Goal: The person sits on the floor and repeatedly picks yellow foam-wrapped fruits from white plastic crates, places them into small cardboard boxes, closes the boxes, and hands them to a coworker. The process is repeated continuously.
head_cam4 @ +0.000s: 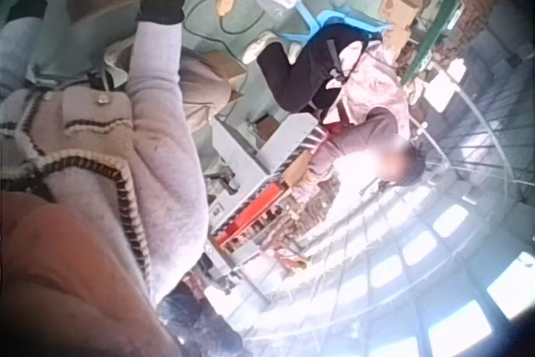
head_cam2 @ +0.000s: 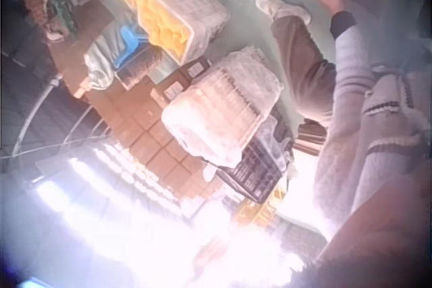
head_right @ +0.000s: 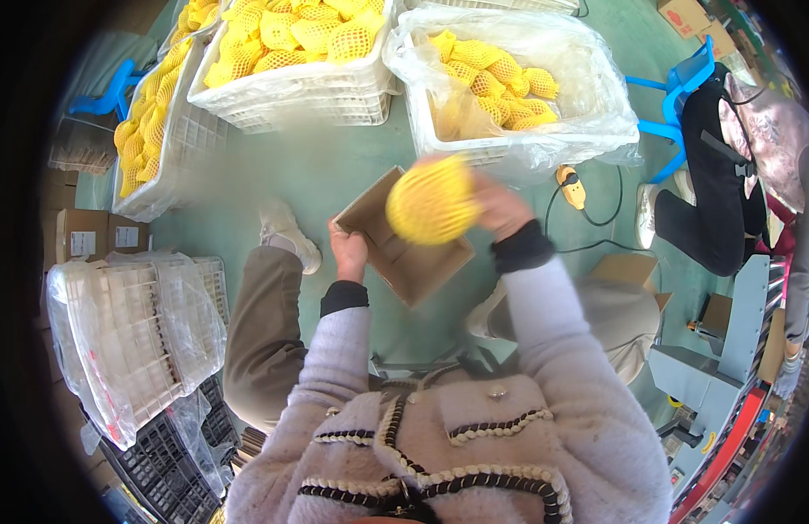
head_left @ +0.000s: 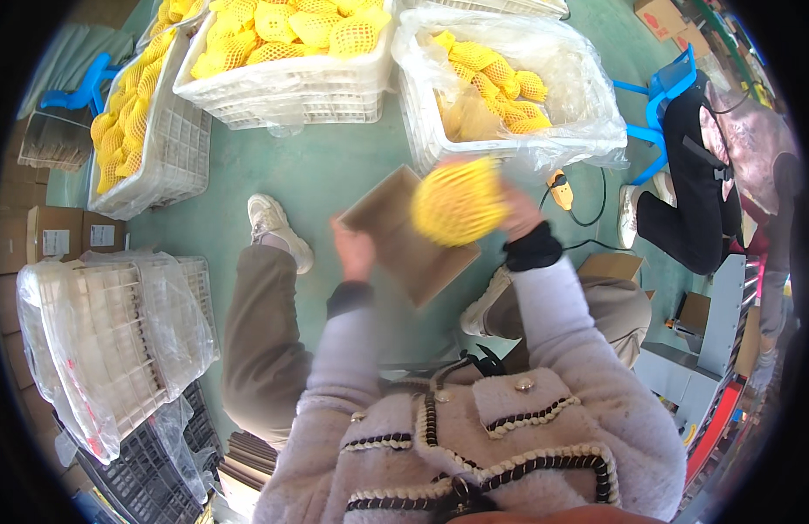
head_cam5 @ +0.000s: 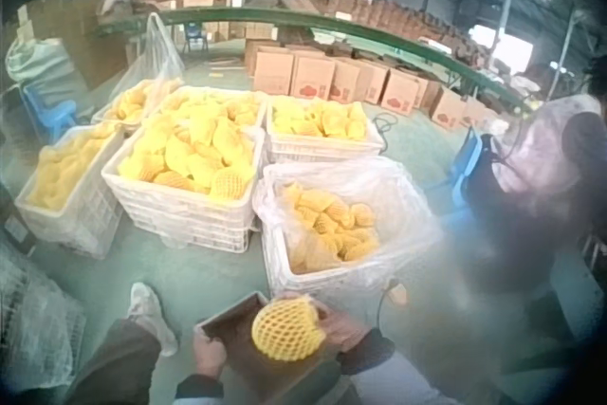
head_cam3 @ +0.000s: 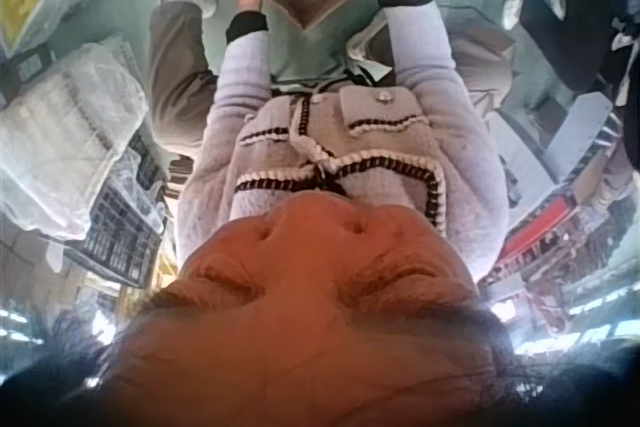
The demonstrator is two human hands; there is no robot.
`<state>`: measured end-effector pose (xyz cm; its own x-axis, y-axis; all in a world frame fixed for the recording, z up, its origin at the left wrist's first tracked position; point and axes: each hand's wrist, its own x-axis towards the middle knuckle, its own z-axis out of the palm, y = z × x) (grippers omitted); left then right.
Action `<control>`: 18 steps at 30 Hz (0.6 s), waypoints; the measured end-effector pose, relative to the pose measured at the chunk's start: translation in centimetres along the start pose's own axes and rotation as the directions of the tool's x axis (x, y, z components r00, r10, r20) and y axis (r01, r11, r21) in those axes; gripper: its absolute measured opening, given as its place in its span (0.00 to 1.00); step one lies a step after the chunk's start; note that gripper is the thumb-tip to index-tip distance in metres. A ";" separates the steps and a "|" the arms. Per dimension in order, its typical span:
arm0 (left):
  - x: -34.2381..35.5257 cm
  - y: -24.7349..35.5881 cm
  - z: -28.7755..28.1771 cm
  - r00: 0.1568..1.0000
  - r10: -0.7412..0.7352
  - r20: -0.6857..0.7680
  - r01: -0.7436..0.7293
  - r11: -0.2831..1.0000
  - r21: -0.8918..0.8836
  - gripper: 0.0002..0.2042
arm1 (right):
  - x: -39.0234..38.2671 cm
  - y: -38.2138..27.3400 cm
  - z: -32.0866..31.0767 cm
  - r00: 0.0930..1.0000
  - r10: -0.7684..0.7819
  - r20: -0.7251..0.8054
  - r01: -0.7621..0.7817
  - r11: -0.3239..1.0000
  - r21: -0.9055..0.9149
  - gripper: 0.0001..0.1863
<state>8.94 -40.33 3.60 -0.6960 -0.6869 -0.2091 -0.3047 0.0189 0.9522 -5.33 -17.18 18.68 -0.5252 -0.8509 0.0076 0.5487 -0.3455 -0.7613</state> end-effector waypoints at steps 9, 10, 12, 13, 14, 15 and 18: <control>-0.8 3.0 0.1 1.000 0.007 0.016 -0.007 0.999 0.046 0.21 | 8.9 22.1 -2.8 0.806 0.133 -0.577 -0.583 0.348 -0.734 0.22; -0.9 3.4 0.3 1.000 -0.027 -0.015 0.027 0.999 0.024 0.21 | 9.2 22.3 -2.6 0.858 0.106 -0.503 -0.513 0.236 -0.825 0.21; -1.1 3.9 0.5 1.000 0.027 -0.011 -0.027 0.997 -0.077 0.20 | 9.2 19.5 -1.4 0.830 0.293 -0.474 -0.547 0.262 -0.795 0.20; -1.2 4.0 0.5 0.999 0.010 -0.035 -0.012 0.998 -0.068 0.21 | 8.6 17.0 -0.2 0.812 0.366 -0.455 -0.552 0.227 -0.802 0.19; -1.2 3.9 0.6 1.000 -0.007 -0.007 0.006 0.995 -0.101 0.18 | 8.1 13.3 0.5 0.896 0.364 -0.257 -0.352 0.227 -0.908 0.17; -1.2 3.6 0.6 1.000 -0.005 -0.003 0.004 0.991 -0.133 0.16 | 7.3 9.1 1.0 0.907 0.412 -0.085 -0.184 0.208 -0.961 0.15; -1.0 2.5 0.6 0.999 -0.045 -0.022 0.042 0.992 -0.117 0.14 | 5.7 -5.1 -1.0 0.997 0.067 -0.046 -0.081 0.854 -0.515 0.09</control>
<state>8.52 -39.18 6.05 -0.6674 -0.7025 -0.2470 -0.2557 -0.0954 0.9620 -11.78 -19.84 21.95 -0.5167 -0.8531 -0.0729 0.1760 -0.0225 -0.9841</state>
